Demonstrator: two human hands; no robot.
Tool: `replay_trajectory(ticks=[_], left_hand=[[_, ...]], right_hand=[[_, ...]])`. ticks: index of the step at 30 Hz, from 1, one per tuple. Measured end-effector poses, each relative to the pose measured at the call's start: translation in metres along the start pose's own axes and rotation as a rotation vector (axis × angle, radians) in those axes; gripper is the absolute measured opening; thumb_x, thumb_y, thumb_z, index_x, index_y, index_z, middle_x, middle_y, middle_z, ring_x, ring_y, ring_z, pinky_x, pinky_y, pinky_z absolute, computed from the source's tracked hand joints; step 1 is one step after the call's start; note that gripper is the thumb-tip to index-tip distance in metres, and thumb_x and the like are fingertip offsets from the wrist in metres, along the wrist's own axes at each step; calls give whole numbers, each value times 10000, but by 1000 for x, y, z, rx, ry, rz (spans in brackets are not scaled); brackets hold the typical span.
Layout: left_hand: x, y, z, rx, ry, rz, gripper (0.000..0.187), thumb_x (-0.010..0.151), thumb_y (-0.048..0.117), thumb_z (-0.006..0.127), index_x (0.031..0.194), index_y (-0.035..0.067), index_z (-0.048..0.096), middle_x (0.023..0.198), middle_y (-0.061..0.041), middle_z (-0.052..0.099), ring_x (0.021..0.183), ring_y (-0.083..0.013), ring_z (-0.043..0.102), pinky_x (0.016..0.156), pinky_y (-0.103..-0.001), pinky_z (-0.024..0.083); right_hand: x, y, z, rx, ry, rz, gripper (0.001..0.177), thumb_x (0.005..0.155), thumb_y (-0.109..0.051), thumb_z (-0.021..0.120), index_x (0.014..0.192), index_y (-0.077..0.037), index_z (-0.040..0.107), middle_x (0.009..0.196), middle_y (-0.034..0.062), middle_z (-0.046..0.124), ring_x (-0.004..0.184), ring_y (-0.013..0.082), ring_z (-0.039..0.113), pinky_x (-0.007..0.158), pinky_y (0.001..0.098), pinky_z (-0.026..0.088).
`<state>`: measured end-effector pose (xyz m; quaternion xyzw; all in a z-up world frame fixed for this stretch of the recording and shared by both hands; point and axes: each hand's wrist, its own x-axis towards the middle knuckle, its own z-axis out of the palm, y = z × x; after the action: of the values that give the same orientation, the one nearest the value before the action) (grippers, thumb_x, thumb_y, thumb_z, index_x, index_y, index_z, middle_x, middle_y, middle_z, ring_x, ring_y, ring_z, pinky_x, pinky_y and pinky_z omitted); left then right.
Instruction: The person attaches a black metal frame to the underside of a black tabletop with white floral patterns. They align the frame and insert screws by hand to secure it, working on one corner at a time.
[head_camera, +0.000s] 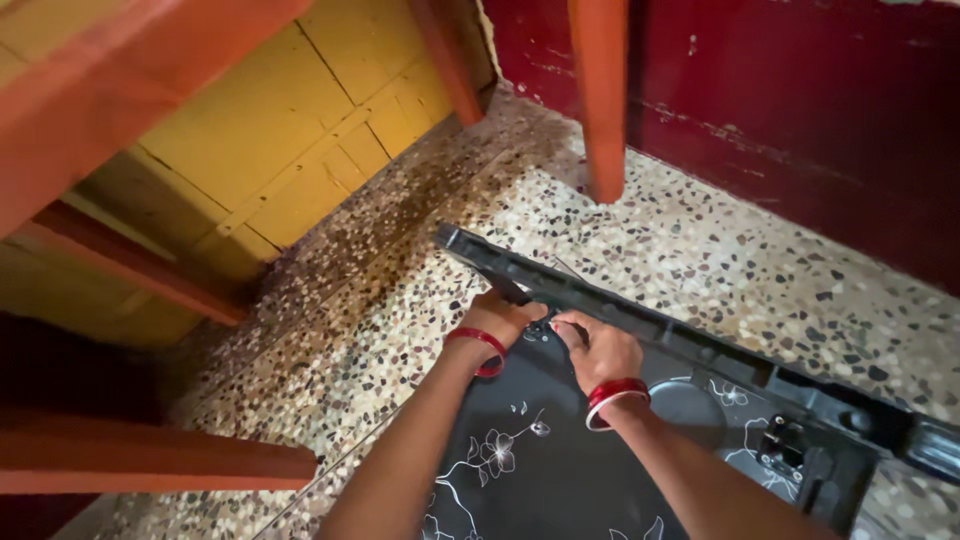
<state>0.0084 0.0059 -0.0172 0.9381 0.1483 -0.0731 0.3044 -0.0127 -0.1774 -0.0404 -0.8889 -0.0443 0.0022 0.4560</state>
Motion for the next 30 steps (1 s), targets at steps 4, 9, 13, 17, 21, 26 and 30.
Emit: replay_trajectory(ticks=[4, 9, 13, 17, 21, 26, 30], left_hand=[[-2, 6, -7, -20, -74, -42, 591, 755, 540, 698, 1130, 89, 767, 1174, -186, 747, 1136, -324, 712, 962, -383, 544], [-2, 17, -12, -81, -83, -168, 631, 764, 530, 750, 1186, 63, 715, 1213, -187, 728, 1151, -320, 696, 977, -387, 530], [-4, 20, -14, -61, -92, -97, 610, 797, 518, 704, 1198, 61, 756, 1224, -189, 727, 1132, -332, 698, 969, -390, 525], [-7, 21, -13, -173, -79, -191, 654, 730, 501, 738, 1191, 38, 724, 1179, -188, 765, 1097, -317, 737, 948, -387, 551], [-6, 15, -12, -121, -46, -241, 691, 716, 522, 772, 1218, 56, 680, 1219, -201, 706, 1126, -339, 695, 957, -400, 540], [2, 15, -4, -49, -41, -149, 588, 709, 498, 701, 1113, 80, 784, 1149, -210, 753, 1106, -332, 718, 946, -384, 553], [0, 14, -2, -37, -33, -145, 577, 719, 490, 684, 1112, 80, 786, 1143, -212, 752, 1106, -334, 720, 951, -382, 552]], right_hand=[[3, -1, -3, 119, 43, -170, 171, 854, -310, 770, 972, -186, 776, 835, 71, 764, 683, 268, 725, 633, 386, 552], [7, 5, 0, 128, -8, -233, 158, 838, -234, 817, 953, -145, 757, 838, 65, 772, 683, 207, 735, 633, 338, 556], [9, 13, 1, 176, -73, -317, 210, 783, -160, 820, 980, -132, 753, 860, 71, 784, 708, 195, 752, 647, 327, 574], [9, 19, 2, 188, -58, -345, 219, 788, -124, 804, 1005, -125, 772, 924, 89, 780, 754, 200, 768, 675, 316, 594], [7, 15, 5, 213, 21, -282, 139, 869, -132, 770, 1004, -110, 790, 948, 102, 785, 762, 224, 759, 689, 336, 585], [7, 11, -1, 157, -33, -304, 136, 874, -148, 753, 997, -99, 787, 950, 89, 789, 762, 233, 763, 693, 347, 582], [3, 6, -1, 149, 25, -385, 128, 873, -134, 753, 986, -80, 777, 961, 102, 775, 799, 264, 753, 718, 360, 583]])
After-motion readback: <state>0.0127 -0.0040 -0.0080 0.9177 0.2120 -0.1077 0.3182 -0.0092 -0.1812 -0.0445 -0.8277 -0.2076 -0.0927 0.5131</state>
